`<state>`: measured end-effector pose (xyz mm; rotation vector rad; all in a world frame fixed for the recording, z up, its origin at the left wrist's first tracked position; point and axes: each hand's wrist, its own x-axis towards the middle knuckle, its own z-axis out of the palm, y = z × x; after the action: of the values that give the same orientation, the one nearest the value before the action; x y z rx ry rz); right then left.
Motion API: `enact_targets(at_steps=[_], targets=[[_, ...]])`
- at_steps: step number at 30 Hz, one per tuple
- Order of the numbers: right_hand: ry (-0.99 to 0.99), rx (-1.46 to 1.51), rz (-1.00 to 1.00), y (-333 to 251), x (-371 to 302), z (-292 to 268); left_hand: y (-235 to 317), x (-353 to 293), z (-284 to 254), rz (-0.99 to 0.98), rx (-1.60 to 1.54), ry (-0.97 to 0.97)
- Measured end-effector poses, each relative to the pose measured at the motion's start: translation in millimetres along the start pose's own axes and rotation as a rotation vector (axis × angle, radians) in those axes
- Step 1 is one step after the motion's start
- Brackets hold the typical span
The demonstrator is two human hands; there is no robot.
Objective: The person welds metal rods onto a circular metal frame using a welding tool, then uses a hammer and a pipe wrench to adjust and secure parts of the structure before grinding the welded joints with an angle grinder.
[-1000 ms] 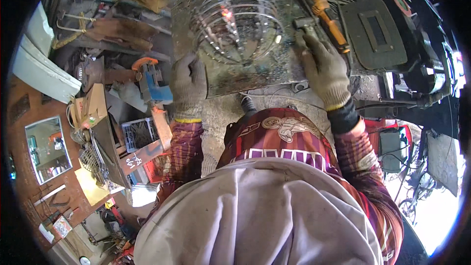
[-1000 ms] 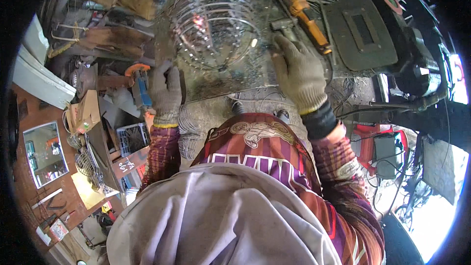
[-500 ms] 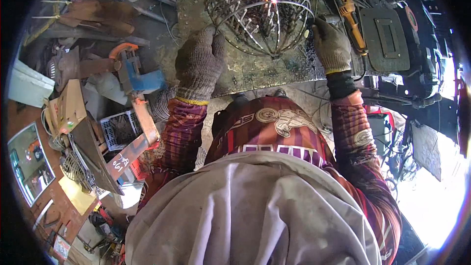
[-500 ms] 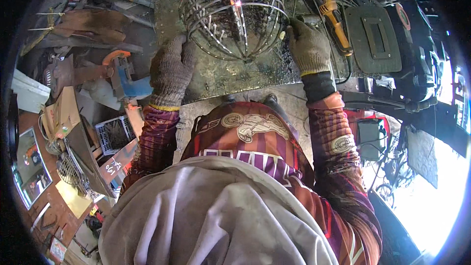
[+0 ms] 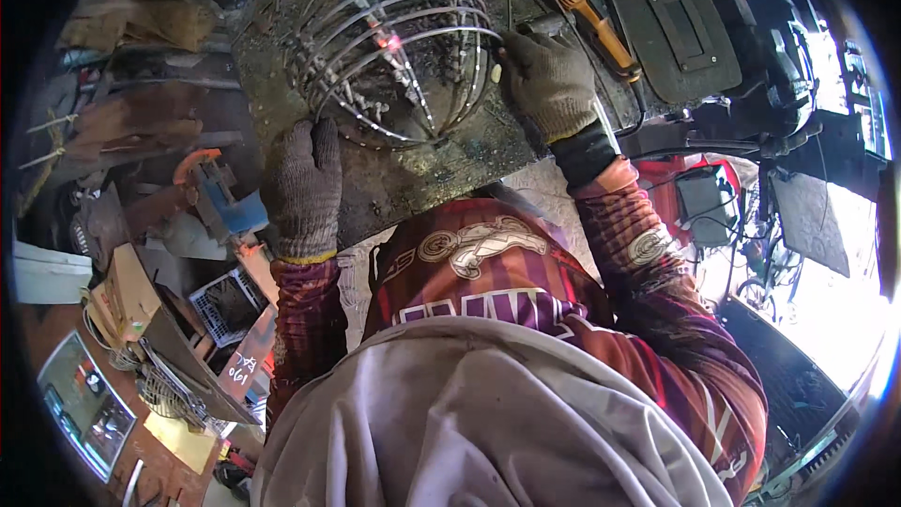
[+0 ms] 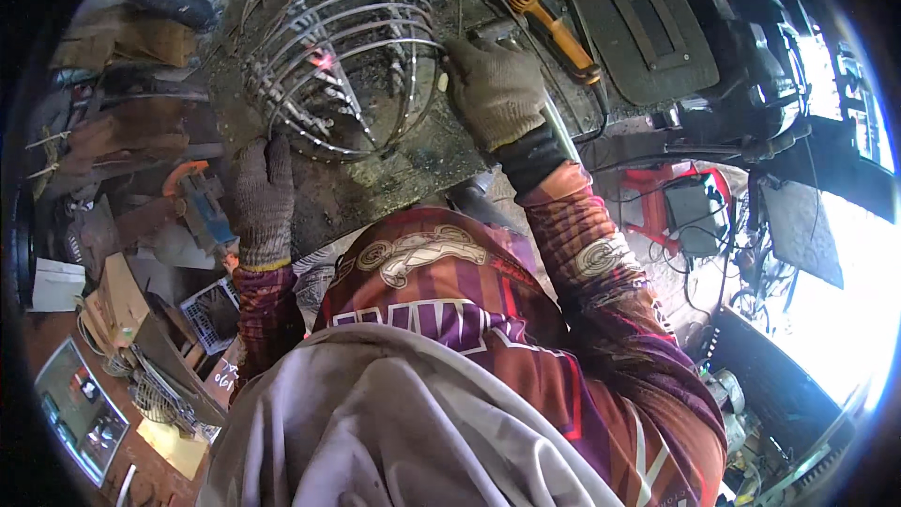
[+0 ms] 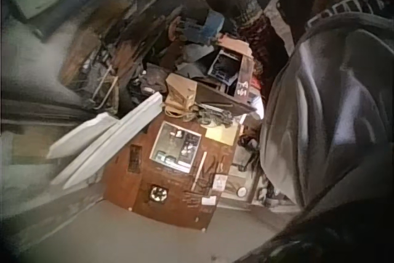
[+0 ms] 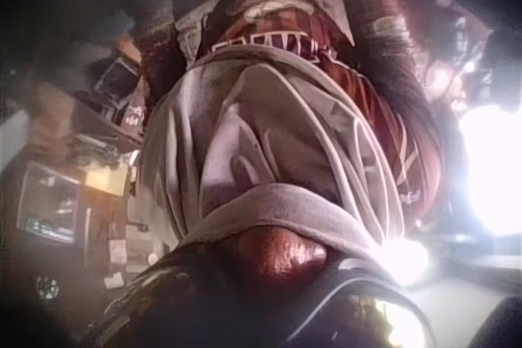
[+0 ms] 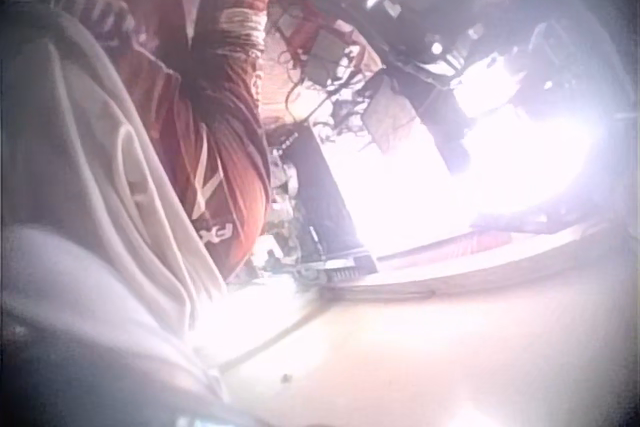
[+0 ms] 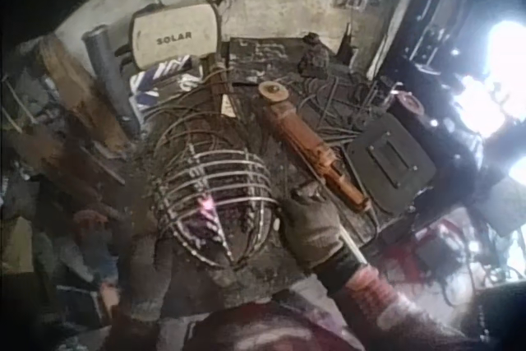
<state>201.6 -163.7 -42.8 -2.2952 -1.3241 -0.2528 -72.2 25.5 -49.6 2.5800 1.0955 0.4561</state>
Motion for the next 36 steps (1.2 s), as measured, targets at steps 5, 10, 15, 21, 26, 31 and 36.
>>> enact_targets(at_steps=[5,10,15,21,26,31,36], targets=[[-0.047,0.036,0.034,3,1,-3,13,4,-4,-0.067,0.092,-0.048],[-0.1,0.046,0.073,6,4,-2,11,0,0,-0.014,0.136,0.032],[-0.157,0.047,0.058,9,6,-6,11,1,3,0.015,0.065,0.059],[-0.096,0.059,-0.005,8,5,2,11,-2,2,-0.054,0.181,0.094],[-0.081,0.118,-0.024,15,6,-3,20,1,-19,-0.043,-0.072,0.032],[-0.157,0.148,0.012,12,7,-2,4,-7,-4,0.051,-0.082,0.161],[-0.181,0.118,0.064,7,8,-2,6,-5,-1,-0.006,-0.078,0.171]])
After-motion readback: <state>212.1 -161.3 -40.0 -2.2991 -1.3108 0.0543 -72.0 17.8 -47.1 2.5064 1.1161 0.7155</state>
